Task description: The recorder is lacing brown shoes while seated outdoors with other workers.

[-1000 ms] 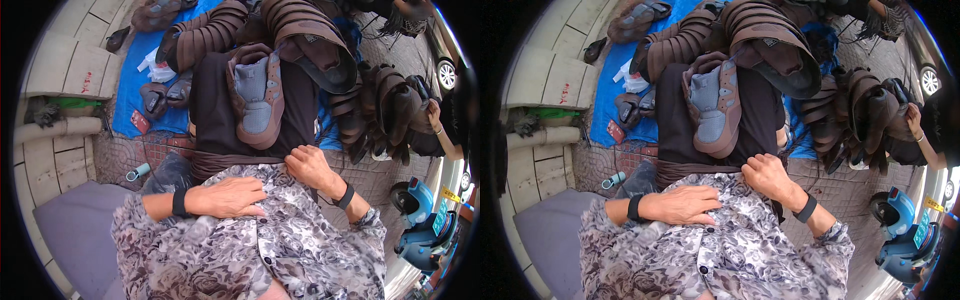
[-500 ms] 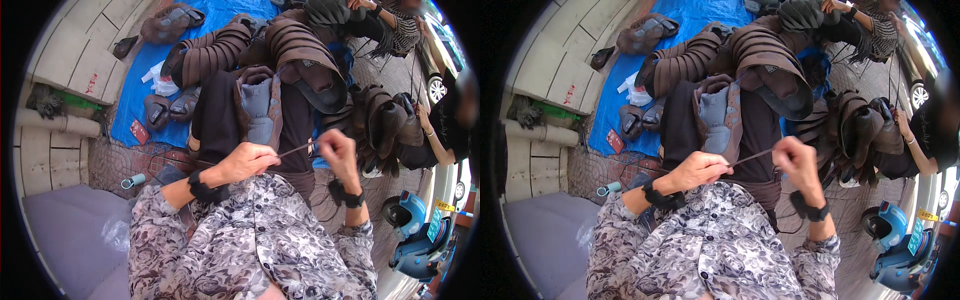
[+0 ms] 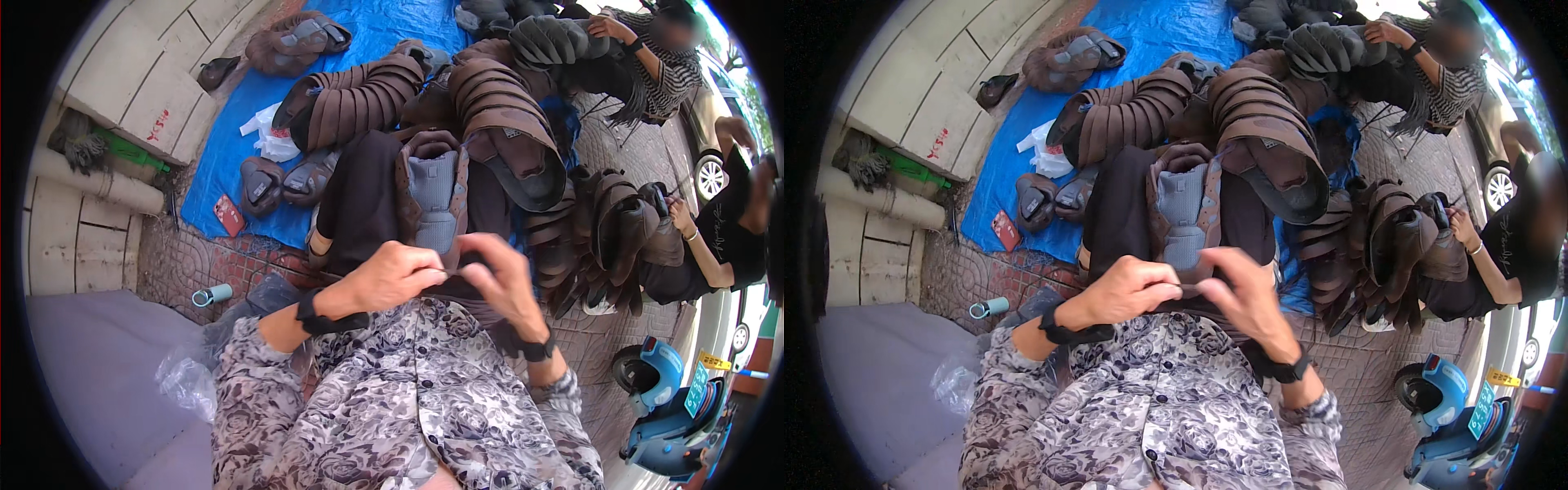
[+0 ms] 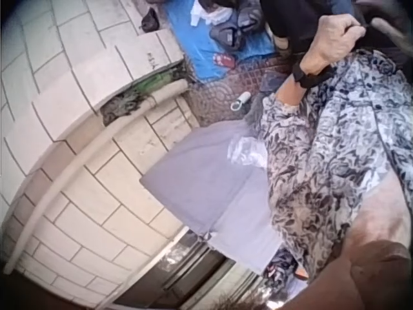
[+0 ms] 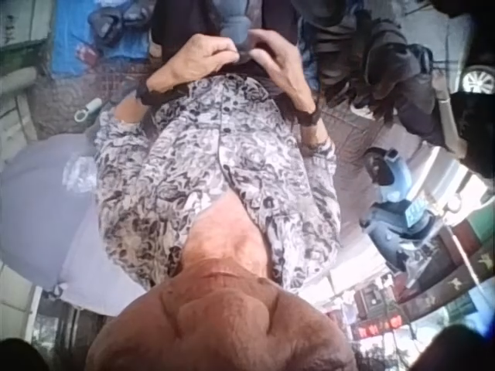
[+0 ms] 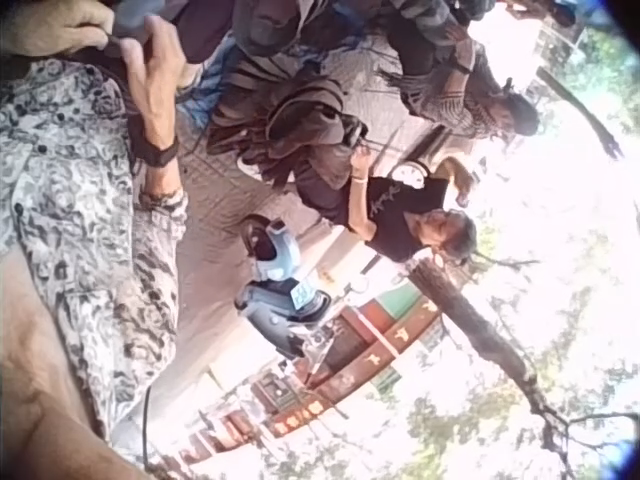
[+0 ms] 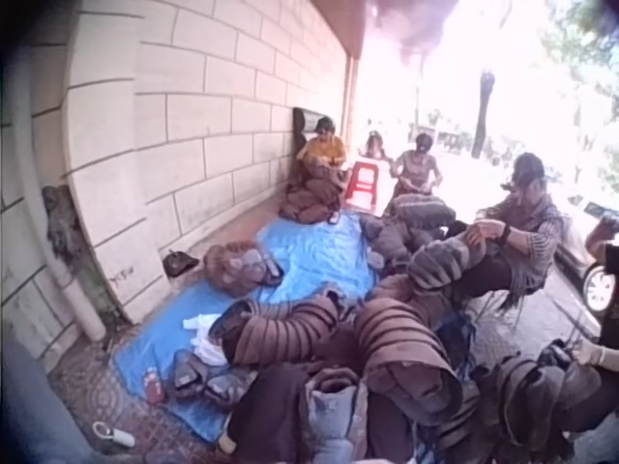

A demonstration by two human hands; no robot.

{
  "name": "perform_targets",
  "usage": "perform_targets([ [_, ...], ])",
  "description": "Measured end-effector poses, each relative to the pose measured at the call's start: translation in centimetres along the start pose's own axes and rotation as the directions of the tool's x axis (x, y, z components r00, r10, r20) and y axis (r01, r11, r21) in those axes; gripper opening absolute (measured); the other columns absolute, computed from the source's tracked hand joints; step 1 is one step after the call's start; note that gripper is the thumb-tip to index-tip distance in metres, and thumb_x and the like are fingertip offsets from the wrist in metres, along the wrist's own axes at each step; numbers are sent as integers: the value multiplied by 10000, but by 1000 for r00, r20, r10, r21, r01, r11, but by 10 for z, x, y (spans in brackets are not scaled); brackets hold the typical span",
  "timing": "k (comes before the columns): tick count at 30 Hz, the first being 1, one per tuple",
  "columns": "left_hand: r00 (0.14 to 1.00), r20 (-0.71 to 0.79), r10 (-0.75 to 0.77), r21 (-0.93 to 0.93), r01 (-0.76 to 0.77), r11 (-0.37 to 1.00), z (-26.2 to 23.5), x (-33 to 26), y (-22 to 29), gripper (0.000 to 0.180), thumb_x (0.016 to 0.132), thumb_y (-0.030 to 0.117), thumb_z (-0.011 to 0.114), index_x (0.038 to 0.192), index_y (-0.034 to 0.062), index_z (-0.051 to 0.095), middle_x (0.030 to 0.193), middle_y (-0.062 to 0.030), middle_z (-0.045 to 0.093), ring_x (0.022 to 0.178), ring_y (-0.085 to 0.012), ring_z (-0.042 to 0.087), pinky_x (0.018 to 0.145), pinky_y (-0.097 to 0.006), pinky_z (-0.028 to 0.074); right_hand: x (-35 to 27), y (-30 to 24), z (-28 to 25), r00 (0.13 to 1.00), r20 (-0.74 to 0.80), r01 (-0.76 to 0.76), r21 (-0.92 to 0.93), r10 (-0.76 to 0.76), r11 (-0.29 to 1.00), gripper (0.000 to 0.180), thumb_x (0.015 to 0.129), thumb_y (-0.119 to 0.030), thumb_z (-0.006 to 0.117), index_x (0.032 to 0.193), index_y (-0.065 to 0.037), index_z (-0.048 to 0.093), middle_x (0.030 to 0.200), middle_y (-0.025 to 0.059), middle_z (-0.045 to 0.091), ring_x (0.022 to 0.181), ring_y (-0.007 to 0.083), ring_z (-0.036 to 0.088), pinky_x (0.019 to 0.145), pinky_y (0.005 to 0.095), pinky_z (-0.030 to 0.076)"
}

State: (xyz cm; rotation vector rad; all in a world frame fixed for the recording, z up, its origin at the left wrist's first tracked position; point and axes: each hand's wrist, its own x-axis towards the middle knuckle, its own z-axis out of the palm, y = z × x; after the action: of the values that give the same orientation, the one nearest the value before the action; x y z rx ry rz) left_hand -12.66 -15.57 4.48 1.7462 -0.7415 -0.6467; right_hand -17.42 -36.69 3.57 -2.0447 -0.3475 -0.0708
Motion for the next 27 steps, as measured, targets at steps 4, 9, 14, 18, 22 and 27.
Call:
perform_targets([
  [4, 987, -86, 135, 96, -127, 987, 4, 11, -8, 164, 887, 153, 565, 862, 8, 636, 550, -8, 518, 514, -48, 480, 475, -228, 379, 5, 9, 0, 965, 215, -199, 233, 150, 952, 147, 824, -104, 637, 887, 28, 636, 734, 46, 620, 659, 92, 550, 586, 247, 435],
  [9, 986, 75, -150, -140, 159, 977, -14, -11, -22, 186, 890, 156, 551, 866, -4, 641, 574, -21, 539, 533, -51, 485, 496, -222, 385, -17, 51, -51, 953, 54, -303, 236, 298, 923, 95, 799, -58, 654, 737, 8, 626, 660, -6, 572, 590, 55, 482, 550, 217, 387],
  [14, 979, 72, -190, -227, 202, 953, -25, -13, -31, 194, 910, 152, 548, 871, -6, 655, 587, 22, 540, 541, -25, 469, 489, -191, 365, -27, 83, -64, 896, -24, -443, 21, 444, 896, 137, 772, -94, 699, 845, 8, 644, 756, 36, 617, 678, 116, 558, 606, 253, 440],
  [18, 1000, -27, 16, 77, -13, 997, -15, 10, -19, 168, 864, 143, 595, 845, -17, 639, 595, -68, 572, 546, -83, 528, 514, -249, 418, 3, 23, -23, 994, -63, 57, -365, -85, 929, 497, 655, -129, 768, 1102, -20, 579, 1136, 155, 556, 1032, 318, 544, 860, 376, 457],
  [22, 966, -127, 226, 296, -181, 938, -11, 35, -20, 147, 817, 136, 626, 832, -9, 637, 661, -138, 609, 565, -169, 584, 559, -289, 457, 21, 12, 26, 985, 146, -104, 84, 91, 991, 289, 825, -167, 637, 1055, -4, 573, 817, 181, 613, 740, 330, 612, 660, 385, 481],
  [27, 863, -505, -13, 306, 193, 932, -73, 59, -34, 319, 796, 250, 665, 966, -4, 574, 642, -81, 594, 588, -141, 582, 557, -286, 455, 56, 43, -4, 973, -31, -210, 275, 227, 938, 194, 889, -137, 549, 747, -7, 570, 589, 60, 522, 560, 134, 505, 516, 289, 405],
])
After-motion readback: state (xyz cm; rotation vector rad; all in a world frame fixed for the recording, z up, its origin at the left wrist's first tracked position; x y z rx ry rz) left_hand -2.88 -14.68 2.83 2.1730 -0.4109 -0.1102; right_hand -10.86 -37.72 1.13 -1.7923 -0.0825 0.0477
